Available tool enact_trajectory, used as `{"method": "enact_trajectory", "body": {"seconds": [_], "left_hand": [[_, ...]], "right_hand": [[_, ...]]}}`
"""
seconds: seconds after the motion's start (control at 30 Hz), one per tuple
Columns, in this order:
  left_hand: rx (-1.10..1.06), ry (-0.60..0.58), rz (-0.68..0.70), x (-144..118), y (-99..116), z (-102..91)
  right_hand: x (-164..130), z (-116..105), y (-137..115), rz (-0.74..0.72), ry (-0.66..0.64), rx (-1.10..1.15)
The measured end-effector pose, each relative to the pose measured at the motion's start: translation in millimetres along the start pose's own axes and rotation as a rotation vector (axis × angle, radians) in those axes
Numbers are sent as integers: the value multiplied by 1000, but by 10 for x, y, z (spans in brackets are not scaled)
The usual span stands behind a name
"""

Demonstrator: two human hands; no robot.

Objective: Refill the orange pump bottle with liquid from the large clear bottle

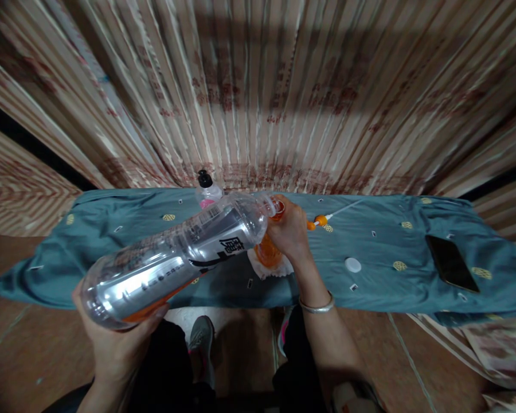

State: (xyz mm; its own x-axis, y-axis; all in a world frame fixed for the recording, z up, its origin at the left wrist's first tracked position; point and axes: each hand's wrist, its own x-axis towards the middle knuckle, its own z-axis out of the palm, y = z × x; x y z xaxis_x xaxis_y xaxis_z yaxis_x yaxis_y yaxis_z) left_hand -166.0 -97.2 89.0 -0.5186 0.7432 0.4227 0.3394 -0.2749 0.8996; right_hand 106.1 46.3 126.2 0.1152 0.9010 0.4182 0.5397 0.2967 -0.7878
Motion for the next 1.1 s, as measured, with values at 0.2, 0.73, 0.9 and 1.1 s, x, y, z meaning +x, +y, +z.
{"method": "enact_trajectory", "body": {"seconds": [0.2, 0.73, 0.9, 1.1], "left_hand": [[45, -51, 32, 25, -68, -62], [-41, 46, 19, -35, 26, 90], [-32, 53, -16, -29, 91, 87], [-41, 11, 18, -21, 1, 48]], "right_hand": [[-4, 5, -9, 13, 2, -2], [-14, 9, -15, 14, 16, -22], [-17, 8, -9, 9, 16, -11], [-17, 12, -4, 12, 21, -11]]}}
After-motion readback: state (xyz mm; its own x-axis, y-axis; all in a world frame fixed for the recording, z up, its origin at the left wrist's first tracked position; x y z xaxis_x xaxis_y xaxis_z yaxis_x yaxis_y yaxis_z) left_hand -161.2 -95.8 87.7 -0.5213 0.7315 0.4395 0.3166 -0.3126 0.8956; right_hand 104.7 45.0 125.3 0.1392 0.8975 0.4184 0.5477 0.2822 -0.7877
